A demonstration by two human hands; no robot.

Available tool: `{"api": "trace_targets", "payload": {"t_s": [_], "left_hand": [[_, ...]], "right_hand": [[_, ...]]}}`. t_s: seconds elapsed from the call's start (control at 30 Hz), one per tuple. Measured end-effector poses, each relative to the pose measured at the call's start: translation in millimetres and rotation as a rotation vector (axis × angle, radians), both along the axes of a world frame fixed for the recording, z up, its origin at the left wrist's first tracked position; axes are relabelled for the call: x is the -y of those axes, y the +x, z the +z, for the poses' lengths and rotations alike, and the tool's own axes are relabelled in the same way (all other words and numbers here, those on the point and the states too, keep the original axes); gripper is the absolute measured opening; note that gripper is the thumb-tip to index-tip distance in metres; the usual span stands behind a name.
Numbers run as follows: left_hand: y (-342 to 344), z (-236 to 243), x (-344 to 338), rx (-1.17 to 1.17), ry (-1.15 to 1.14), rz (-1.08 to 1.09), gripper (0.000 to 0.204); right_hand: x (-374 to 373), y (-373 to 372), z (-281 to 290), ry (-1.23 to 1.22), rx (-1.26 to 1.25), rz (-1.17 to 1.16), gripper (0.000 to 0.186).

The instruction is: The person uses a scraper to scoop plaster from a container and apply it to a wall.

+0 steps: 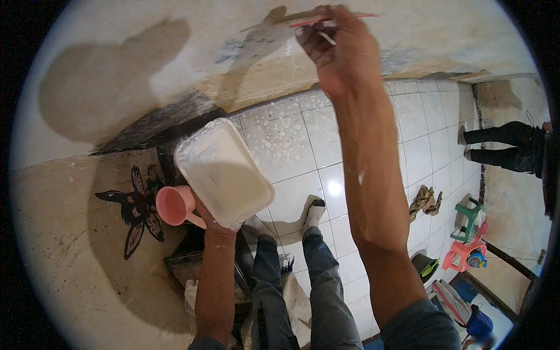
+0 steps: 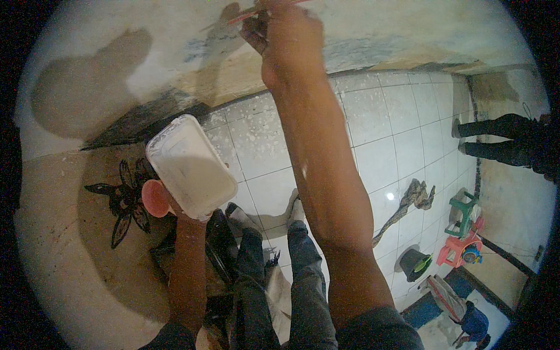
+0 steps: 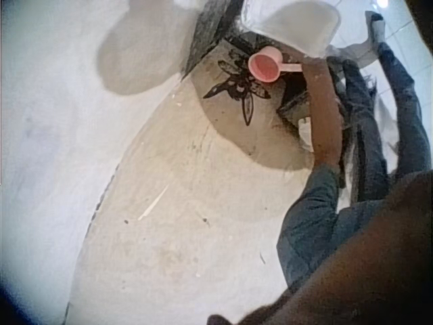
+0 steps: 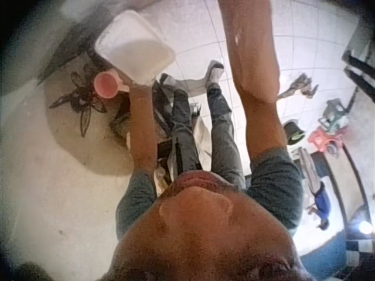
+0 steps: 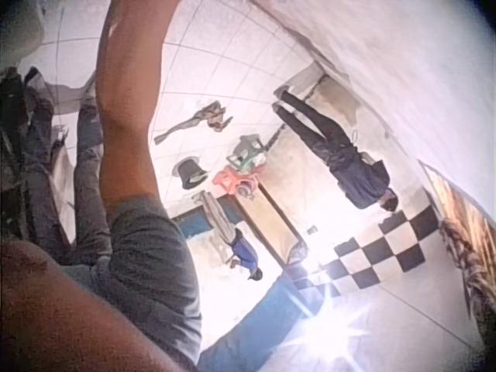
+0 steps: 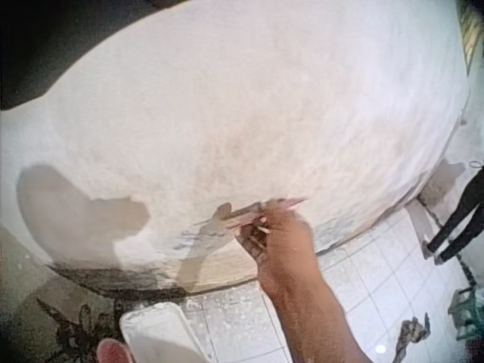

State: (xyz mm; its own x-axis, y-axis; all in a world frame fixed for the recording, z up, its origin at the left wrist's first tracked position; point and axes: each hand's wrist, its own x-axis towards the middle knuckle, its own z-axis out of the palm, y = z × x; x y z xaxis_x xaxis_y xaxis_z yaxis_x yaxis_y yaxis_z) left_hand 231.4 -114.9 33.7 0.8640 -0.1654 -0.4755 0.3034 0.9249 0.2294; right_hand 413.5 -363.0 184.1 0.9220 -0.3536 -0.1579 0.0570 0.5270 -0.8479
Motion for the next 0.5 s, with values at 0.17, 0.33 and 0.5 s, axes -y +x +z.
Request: {"api": "trace_targets", "payload": {"t_s": [0.17,0.33,0.5], "left_hand": [[-2.7,-1.1,-8.5,-0.005,-0.052,0.024,0.062],[-4.4,-11.3,-14.8,-0.026,-0.04,0.047,0.064],[-0.8,-5.9,-15.8,-0.007,-0.075,0.036,0.065]], "right_hand": [[1.7,-46.3,31.8,0.011,0.14,-0.072,0.019],[10.1,-65.8,-25.9,-0.146,-0.118,-0.196,0.024],[10.7,-47.3,-76.3,-0.555,-0.147,-0.213,0.031]]}}
